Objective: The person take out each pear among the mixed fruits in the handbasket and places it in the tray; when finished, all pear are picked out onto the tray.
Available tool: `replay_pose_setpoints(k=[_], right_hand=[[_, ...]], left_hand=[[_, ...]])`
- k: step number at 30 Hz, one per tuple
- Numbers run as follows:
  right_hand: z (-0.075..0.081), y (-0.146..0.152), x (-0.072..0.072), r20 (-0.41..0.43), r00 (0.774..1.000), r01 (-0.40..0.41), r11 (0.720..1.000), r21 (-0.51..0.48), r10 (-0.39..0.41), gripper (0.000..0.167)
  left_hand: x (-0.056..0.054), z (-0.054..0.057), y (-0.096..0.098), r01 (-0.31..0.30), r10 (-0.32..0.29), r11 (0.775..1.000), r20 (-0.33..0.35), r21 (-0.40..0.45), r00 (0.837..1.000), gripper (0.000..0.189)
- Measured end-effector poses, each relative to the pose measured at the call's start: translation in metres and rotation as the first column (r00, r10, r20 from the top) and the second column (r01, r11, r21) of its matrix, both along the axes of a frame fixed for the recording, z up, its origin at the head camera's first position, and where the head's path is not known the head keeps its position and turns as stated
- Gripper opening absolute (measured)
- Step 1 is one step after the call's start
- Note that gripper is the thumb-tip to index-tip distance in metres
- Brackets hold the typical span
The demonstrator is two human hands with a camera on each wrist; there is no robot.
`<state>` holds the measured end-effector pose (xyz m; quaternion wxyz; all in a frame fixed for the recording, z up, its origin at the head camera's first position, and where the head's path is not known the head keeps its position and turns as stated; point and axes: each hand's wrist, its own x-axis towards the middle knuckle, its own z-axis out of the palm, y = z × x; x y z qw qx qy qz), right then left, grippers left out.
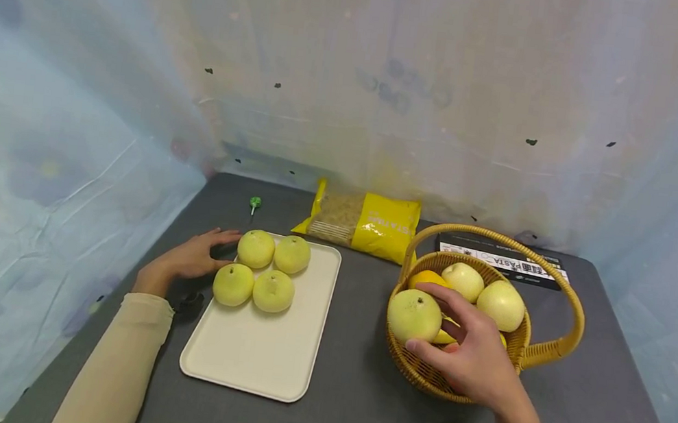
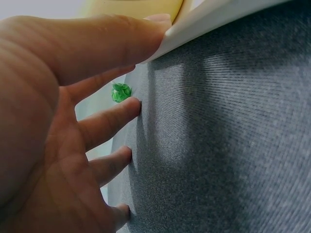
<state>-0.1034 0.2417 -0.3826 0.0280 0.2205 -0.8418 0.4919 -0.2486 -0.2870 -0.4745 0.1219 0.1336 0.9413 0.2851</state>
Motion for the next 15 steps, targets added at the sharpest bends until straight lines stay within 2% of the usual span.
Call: replay_pose_setpoints(k=[7, 15], right_hand=[[-0.002, -0.023, -0.004, 0.065, 0.995, -0.072, 0.995, -0.071, 0.076, 0.077], [-0.004, -0.055, -0.013, 0.076, 0.981, -0.169, 0.982, -0.089, 0.176, 0.077]], left_hand=[[0.0, 0.001, -0.001, -0.001, 0.001, 1.0, 0.005, 0.003, 1.0, 0.068], [-0.003, -0.003, -0.002, 0.005, -0.005, 1.0, 0.007, -0.001, 1.0, 0.069]])
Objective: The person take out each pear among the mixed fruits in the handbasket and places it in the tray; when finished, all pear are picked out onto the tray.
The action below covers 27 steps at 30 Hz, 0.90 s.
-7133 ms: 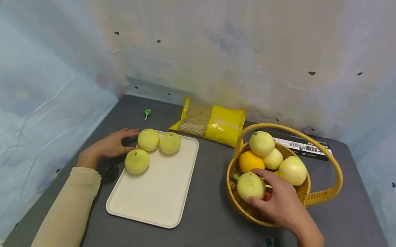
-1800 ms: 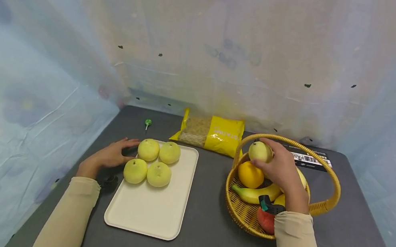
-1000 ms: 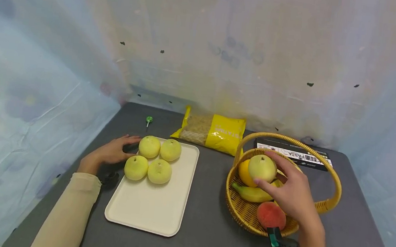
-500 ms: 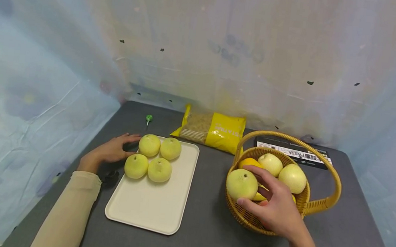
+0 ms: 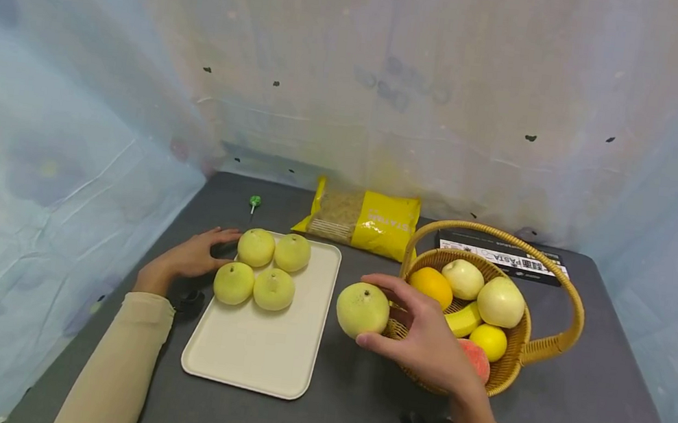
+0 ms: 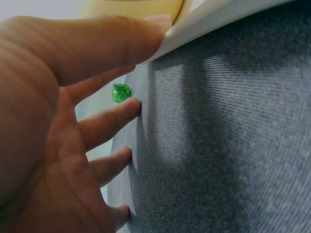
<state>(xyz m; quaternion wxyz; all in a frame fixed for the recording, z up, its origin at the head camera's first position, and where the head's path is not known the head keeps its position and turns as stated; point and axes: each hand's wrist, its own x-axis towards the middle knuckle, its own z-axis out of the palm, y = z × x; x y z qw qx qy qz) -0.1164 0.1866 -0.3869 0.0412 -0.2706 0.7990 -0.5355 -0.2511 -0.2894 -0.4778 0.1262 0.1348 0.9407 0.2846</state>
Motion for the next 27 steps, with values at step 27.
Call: replay_pose_setpoints(k=[27], right_hand=[[-0.039, -0.138, -0.02, 0.042, 0.94, -0.324, 0.926, -0.193, 0.337, 0.07]], left_hand=[[0.003, 0.007, 0.002, 0.002, -0.002, 1.0, 0.01, 0.013, 1.0, 0.069]])
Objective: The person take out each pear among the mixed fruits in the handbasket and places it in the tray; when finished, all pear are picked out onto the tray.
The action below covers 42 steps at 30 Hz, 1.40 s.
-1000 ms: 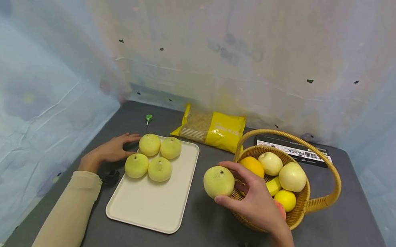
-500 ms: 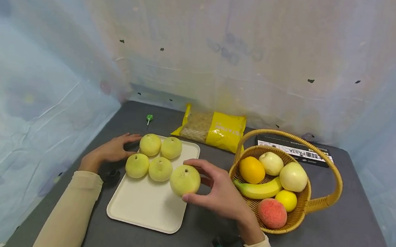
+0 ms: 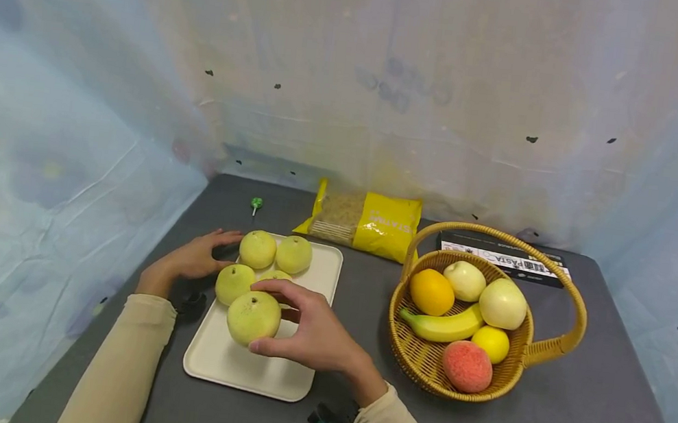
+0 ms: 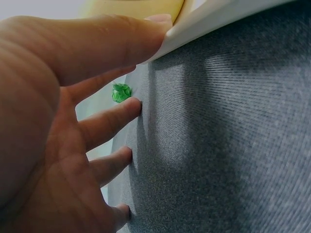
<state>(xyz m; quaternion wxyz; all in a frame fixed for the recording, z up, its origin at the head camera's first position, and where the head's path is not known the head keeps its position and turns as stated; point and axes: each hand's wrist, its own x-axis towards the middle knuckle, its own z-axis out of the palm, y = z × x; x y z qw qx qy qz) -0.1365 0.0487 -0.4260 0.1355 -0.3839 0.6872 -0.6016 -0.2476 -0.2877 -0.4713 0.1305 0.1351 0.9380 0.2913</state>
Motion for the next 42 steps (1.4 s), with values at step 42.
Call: replay_pose_setpoints(k=[42], right_hand=[[-0.053, -0.068, 0.007, -0.318, 0.948, 0.121, 0.955, 0.27, -0.03, 0.076]], left_hand=[[0.002, 0.0, 0.001, -0.008, 0.007, 1.0, -0.023, -0.019, 1.0, 0.068]])
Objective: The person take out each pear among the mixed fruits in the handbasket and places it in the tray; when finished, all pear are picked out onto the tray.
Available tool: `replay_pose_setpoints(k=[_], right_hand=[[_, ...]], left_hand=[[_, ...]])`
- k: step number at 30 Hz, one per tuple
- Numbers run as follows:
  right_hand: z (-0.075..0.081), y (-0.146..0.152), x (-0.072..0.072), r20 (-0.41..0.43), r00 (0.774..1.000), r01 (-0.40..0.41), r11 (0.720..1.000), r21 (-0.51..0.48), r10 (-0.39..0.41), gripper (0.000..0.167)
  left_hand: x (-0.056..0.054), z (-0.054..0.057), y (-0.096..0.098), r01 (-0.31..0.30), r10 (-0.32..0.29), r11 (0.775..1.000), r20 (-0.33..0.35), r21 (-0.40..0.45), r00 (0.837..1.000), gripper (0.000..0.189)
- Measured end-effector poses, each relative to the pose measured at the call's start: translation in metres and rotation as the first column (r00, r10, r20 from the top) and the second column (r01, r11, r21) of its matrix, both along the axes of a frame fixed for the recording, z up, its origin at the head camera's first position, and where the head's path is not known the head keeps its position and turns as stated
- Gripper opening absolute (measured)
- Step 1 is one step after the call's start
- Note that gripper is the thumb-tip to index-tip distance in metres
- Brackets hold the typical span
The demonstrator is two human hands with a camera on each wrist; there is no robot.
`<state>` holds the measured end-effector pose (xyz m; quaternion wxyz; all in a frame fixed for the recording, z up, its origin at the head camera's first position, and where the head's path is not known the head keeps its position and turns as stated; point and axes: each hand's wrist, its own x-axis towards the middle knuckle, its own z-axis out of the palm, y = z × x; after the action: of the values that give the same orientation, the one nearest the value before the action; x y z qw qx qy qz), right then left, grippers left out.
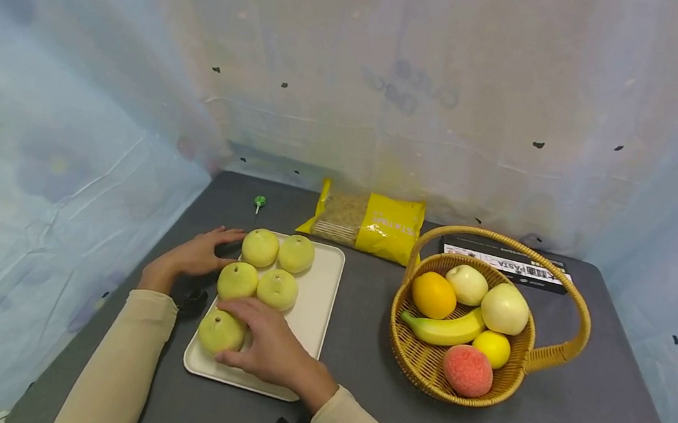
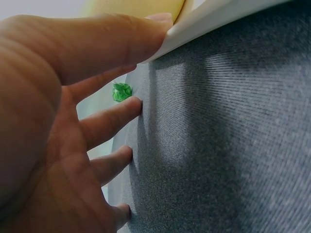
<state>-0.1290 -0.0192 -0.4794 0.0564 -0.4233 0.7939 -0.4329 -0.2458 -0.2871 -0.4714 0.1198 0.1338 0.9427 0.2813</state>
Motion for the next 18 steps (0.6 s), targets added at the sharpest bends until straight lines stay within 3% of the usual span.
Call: replay_pose_setpoints(k=[9, 18], right_hand=[[0.001, -0.008, 0.002, -0.132, 0.988, 0.083, 0.997, 0.006, -0.081, 0.074], [0.001, -0.017, 0.002, -0.201, 0.971, 0.139, 0.989, 0.044, -0.128, 0.073]], left_hand=[[0.0, 0.002, 0.001, 0.005, -0.005, 1.0, -0.012, -0.002, 1.0, 0.067], [-0.001, -0.001, 0.0, 0.002, -0.002, 1.0, 0.001, 0.001, 1.0, 0.067]])
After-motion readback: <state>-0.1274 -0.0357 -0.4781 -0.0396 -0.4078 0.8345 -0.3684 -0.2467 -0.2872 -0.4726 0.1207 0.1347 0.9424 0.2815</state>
